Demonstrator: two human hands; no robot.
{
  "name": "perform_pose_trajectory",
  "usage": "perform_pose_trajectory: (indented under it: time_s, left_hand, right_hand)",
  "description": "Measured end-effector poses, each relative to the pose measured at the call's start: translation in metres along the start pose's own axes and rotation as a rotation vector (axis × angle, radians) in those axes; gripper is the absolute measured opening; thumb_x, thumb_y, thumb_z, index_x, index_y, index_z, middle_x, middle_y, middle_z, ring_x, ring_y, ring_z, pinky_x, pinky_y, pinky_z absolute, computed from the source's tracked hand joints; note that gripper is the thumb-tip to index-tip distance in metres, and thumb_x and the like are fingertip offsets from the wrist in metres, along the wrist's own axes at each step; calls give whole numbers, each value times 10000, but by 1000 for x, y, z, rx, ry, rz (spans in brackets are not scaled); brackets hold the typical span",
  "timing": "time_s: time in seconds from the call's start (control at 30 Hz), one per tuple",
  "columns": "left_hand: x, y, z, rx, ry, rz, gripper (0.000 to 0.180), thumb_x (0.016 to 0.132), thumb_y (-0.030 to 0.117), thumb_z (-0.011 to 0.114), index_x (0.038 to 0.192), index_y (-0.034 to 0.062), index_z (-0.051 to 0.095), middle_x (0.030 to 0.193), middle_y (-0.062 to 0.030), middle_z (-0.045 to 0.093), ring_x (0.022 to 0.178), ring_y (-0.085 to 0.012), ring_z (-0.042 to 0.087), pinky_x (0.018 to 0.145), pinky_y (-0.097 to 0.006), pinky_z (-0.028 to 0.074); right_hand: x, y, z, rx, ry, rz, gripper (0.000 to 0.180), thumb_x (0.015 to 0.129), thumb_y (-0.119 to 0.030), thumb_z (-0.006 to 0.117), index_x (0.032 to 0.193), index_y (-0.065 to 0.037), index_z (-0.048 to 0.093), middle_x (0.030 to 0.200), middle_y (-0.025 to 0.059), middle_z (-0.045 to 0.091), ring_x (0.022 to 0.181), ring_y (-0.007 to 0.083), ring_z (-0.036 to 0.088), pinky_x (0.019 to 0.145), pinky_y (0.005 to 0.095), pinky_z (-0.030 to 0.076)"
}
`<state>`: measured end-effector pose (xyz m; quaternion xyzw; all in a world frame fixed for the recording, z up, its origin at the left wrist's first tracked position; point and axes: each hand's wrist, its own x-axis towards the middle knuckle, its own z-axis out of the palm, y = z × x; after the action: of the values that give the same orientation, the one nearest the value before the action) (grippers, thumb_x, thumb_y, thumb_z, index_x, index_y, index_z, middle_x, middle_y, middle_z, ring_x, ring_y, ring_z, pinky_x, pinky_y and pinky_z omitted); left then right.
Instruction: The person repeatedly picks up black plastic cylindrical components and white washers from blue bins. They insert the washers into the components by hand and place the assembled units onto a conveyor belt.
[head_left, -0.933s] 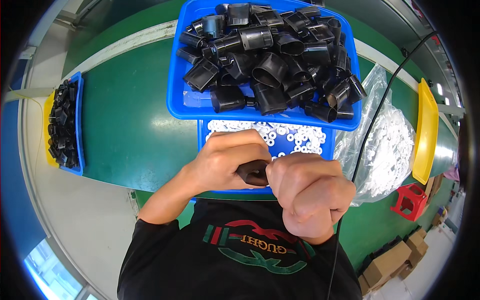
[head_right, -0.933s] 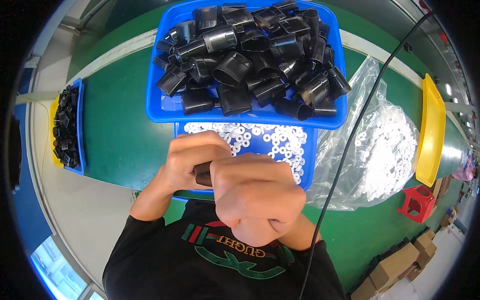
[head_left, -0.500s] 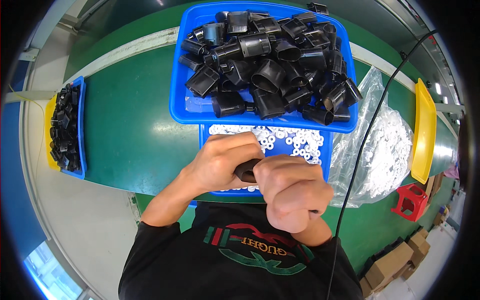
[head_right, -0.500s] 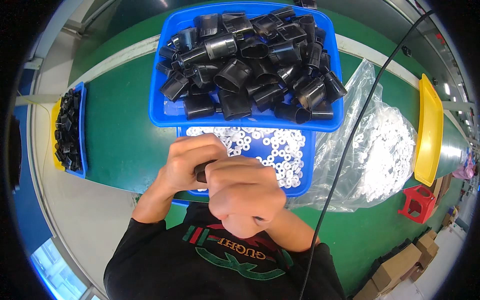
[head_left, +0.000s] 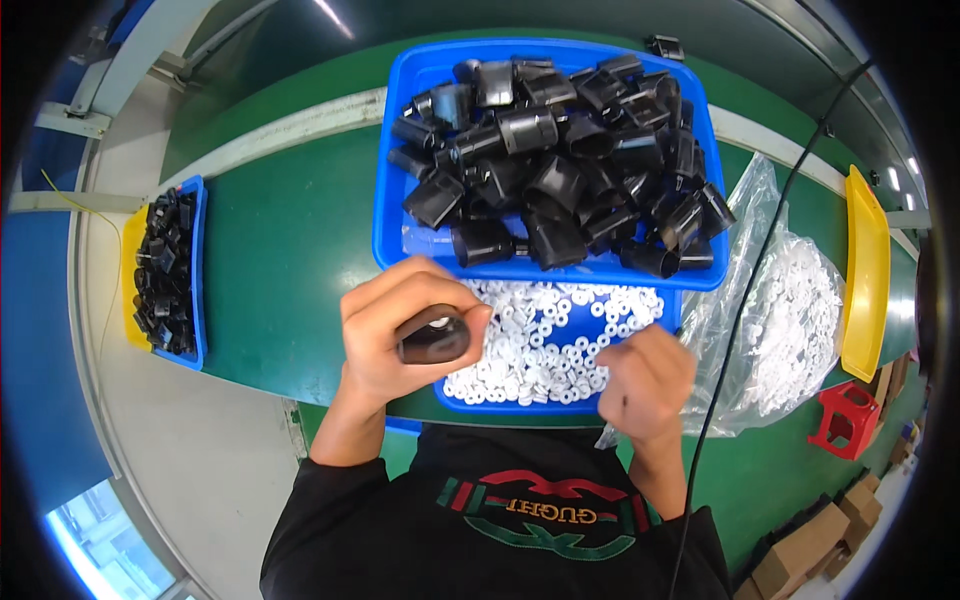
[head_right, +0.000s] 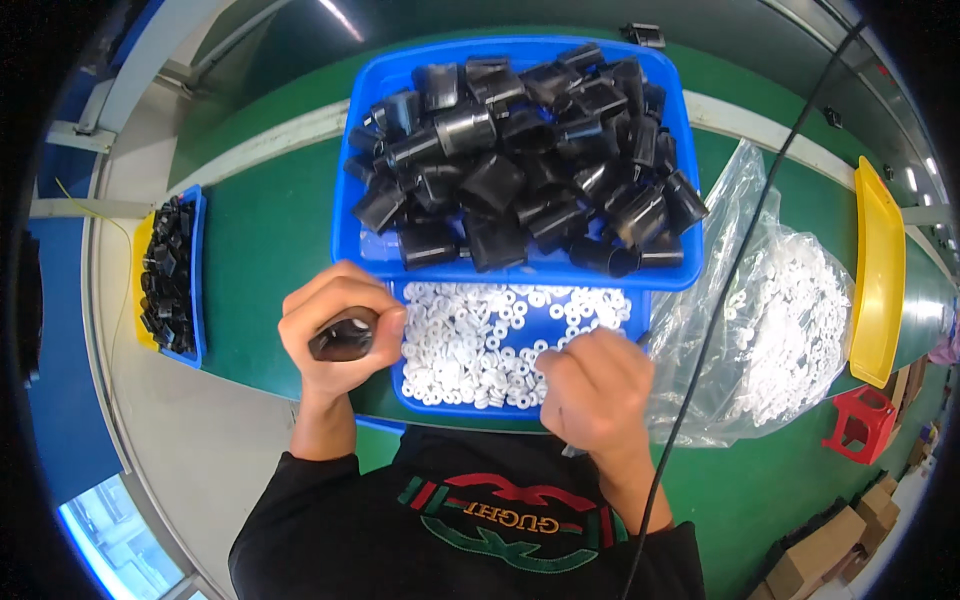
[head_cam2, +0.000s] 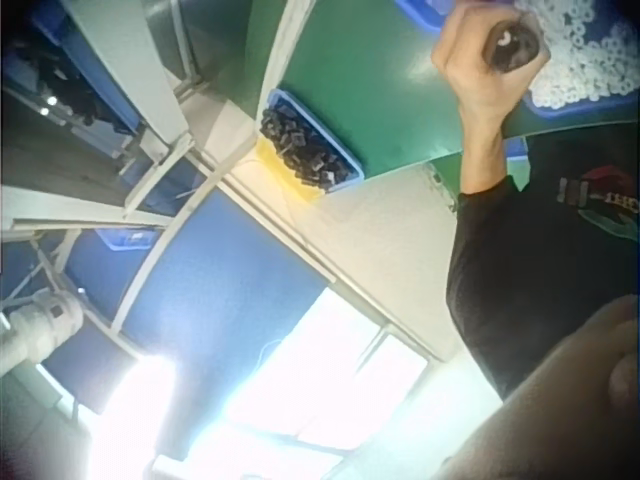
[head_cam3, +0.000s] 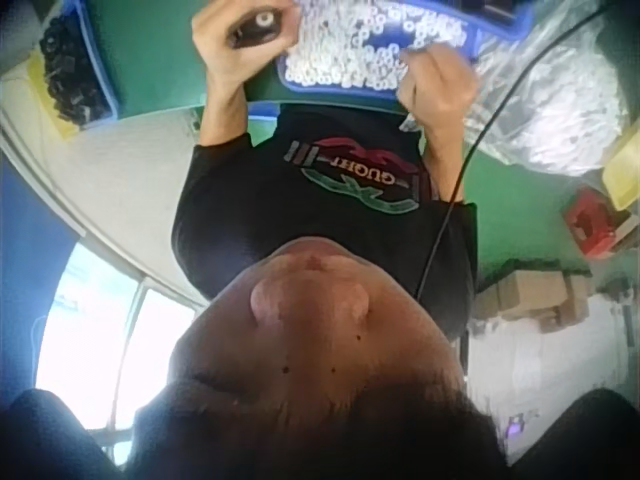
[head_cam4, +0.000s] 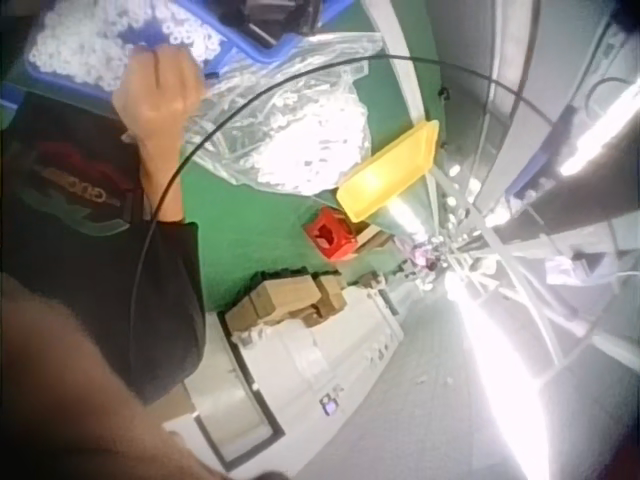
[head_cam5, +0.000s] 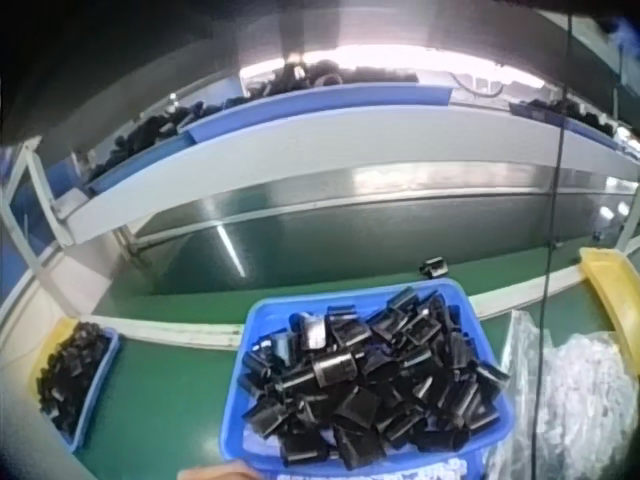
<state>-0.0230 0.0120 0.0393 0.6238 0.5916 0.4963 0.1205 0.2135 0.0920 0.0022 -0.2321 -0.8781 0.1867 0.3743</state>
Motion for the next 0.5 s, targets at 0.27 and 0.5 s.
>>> perform_pose_trajectory:
  time_s: [0.27,0.5]
  left_hand:
    - [61,-47,-59,88,189,-245,385,956,340,520,1012,-19,650,778,-77,614,657,-116,562,592,-236,423]
    - [152,-176,-67,730,27,-343,473,951,404,555,1190,-1,604,1121,-224,634,1048,-394,607,918,-440,466]
  right_hand:
    - [-7,-2,18,-151,-80,-44,297,640,-101,687,935,-61,690,809,30,535,629,170,552,531,306,448]
    - [-5,-2,28,-173,-289,28,363,744,-130,652,1092,-28,642,881,59,516,693,188,625,613,302,538]
